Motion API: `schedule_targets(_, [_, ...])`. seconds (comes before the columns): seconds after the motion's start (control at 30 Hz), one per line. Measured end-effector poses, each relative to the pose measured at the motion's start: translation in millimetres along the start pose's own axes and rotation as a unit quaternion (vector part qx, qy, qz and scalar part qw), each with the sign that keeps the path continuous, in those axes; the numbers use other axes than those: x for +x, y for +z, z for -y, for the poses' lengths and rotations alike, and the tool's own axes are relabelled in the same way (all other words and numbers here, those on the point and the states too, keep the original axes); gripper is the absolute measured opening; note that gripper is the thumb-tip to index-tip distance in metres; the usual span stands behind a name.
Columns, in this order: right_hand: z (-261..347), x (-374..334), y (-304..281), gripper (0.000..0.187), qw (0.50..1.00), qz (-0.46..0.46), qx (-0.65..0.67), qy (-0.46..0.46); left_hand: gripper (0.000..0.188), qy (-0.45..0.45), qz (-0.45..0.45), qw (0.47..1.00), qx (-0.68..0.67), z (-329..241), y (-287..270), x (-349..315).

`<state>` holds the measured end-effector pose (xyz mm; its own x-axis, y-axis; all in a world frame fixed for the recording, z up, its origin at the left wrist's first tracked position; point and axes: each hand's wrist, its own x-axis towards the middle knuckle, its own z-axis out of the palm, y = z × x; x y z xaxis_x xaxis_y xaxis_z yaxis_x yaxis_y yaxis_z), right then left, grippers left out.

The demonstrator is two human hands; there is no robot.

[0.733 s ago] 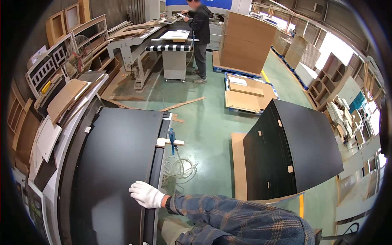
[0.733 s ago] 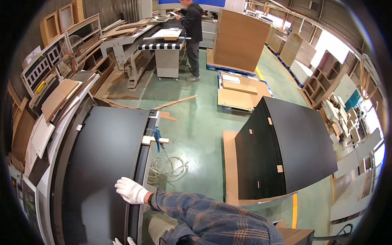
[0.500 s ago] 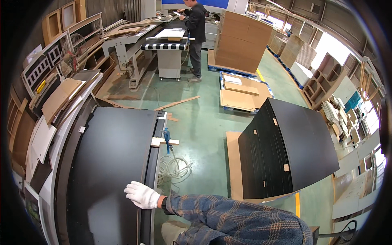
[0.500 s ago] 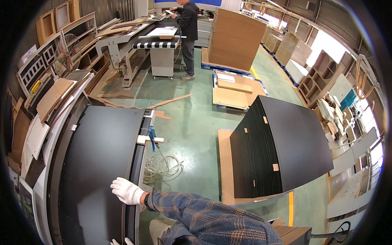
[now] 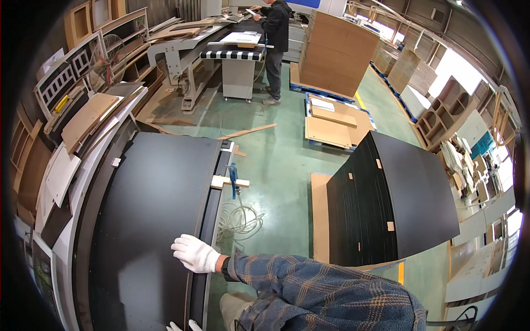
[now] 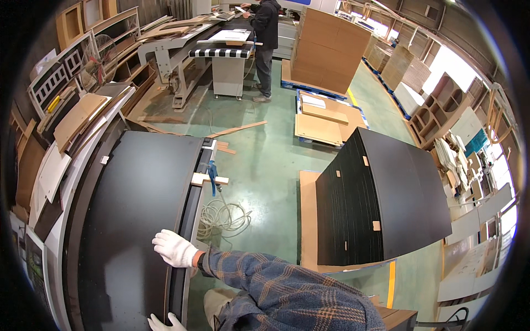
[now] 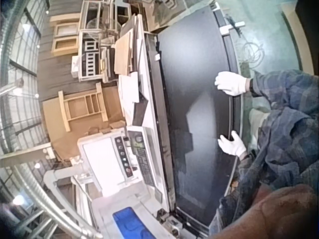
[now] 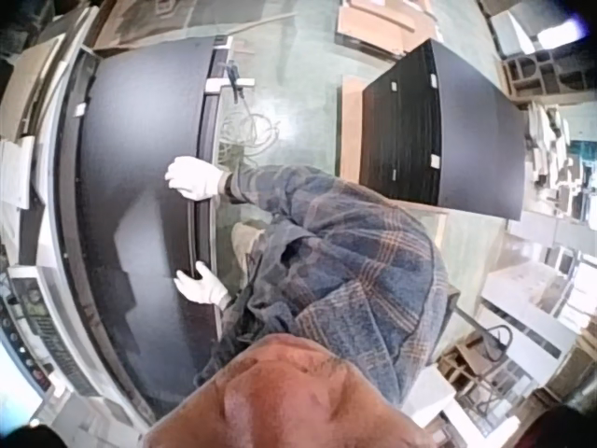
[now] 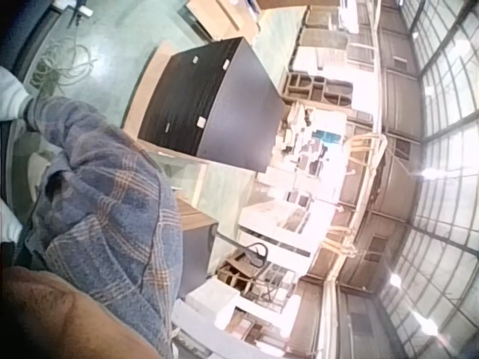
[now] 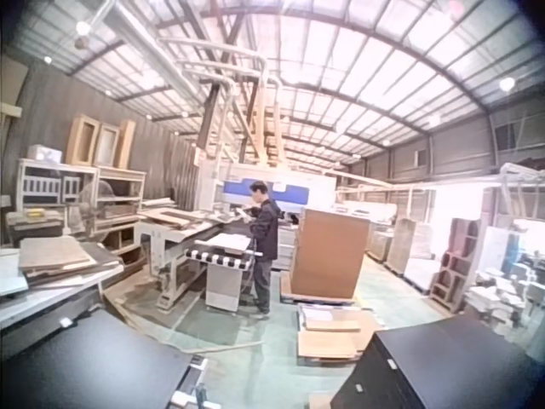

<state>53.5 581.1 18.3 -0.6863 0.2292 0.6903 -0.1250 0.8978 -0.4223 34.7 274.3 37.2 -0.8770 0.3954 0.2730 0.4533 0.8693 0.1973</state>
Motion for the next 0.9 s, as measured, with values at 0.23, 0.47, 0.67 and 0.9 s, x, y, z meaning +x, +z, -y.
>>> schedule_targets(0.23, [-1, 0, -1, 0.021, 1.000, 0.007, -0.005, 0.002, 0.069, 0.006, -0.011, 1.000, -0.007, 2, 4, -1])
schedule_targets(0.47, [-3, -5, 10, 0.021, 1.000, 0.018, 0.011, 0.015, 0.069, -0.003, 0.003, 1.000, -0.009, 3, 0, 0])
schedule_targets(0.67, [-3, -7, 8, 0.021, 0.999, 0.030, 0.004, 0.023, 0.070, -0.003, 0.017, 1.000, -0.008, 3, -1, 0])
schedule_targets(0.9, [-8, -9, 0, 0.023, 1.000, 0.027, -0.008, 0.013, 0.069, 0.006, 0.006, 1.000, -0.003, -5, 1, 0])
